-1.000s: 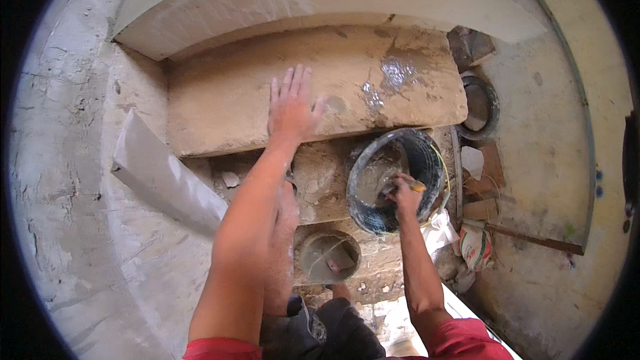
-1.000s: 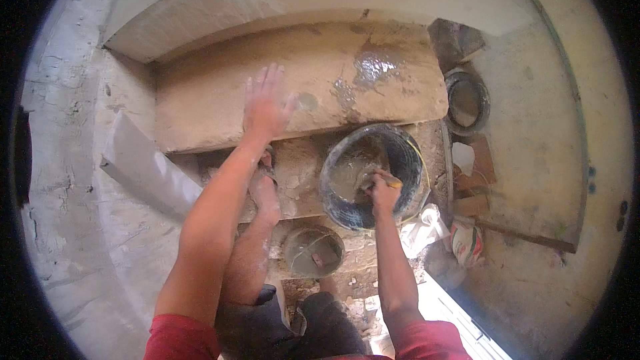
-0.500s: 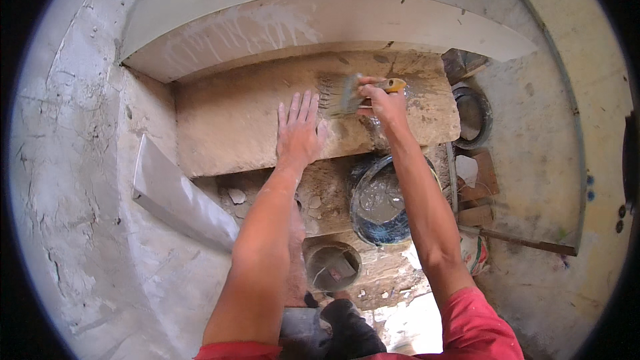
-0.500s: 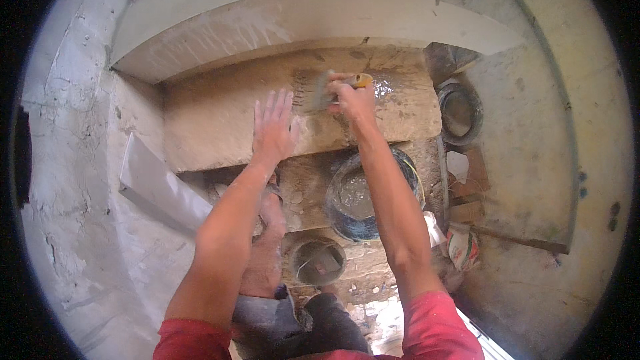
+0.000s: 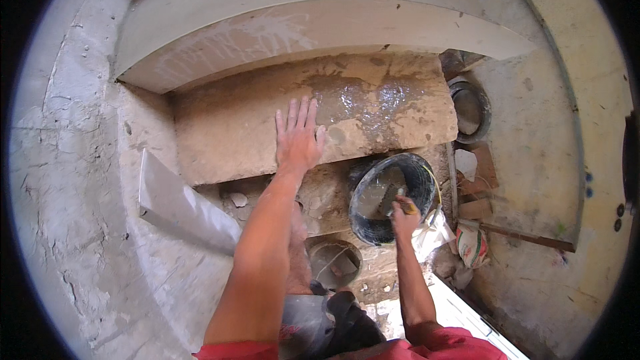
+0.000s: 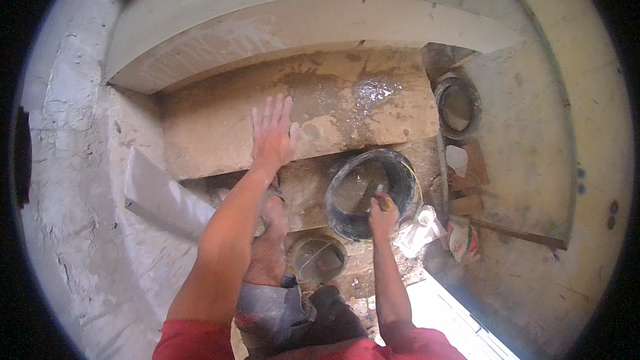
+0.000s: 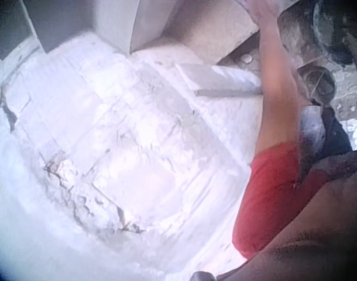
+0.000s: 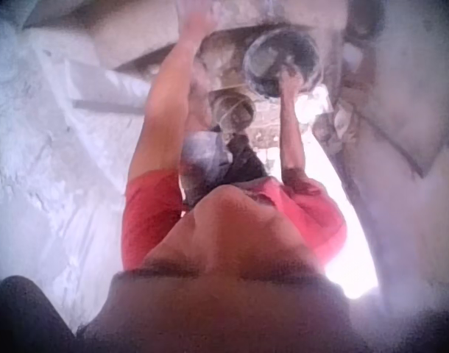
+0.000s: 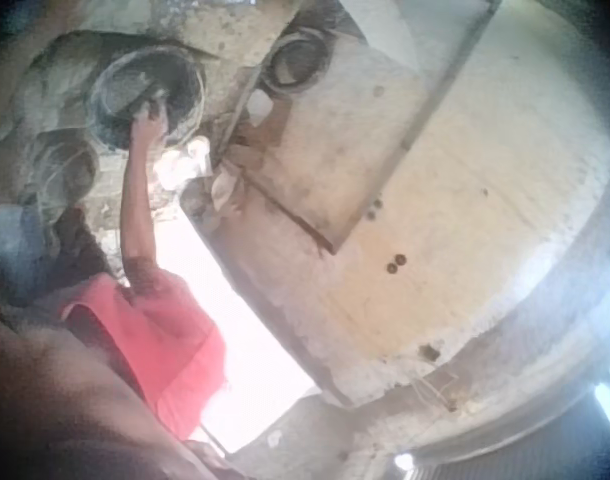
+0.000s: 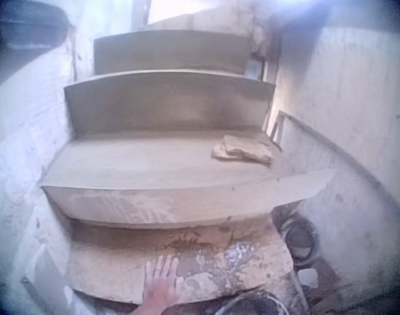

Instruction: The person smooths a freshly plastered concrete stair using a trowel and a sponge. They repeatedly apply water from a bucket to the stair surface and wipe it with a cloth to finish the surface.

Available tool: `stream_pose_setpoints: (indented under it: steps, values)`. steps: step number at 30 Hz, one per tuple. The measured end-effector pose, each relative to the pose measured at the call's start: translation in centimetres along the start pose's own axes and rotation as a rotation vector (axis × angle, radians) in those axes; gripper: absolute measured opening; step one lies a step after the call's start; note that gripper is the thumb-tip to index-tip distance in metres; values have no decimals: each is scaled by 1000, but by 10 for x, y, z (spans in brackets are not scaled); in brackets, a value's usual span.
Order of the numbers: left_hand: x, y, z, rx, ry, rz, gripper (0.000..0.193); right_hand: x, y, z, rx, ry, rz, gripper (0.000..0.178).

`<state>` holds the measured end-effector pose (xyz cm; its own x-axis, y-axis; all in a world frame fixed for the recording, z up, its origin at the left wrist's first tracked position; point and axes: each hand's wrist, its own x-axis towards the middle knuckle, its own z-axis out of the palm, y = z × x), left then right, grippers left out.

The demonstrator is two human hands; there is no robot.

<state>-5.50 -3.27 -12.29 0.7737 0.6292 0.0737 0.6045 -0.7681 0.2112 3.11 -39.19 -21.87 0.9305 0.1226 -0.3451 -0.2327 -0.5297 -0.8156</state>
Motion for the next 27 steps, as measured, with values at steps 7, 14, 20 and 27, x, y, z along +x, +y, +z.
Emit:
stream_pose_setpoints:
  steps: [7, 14, 20, 27]
  values:
    - [2, -1, 2, 32, -32, -24, 73, 0, -32, -9, 490, -46, 258, 28]
    - [-3, -5, 4, -76, 71, 14, 70, -19, -261, 41, 646, -245, -222, 30]
    - [-11, -13, 15, -245, 185, 67, 62, 45, -337, 226, 510, -539, -160, 27]
    - [-12, -12, 25, -201, 212, 62, 62, 125, -298, 88, 240, 168, -604, 27]
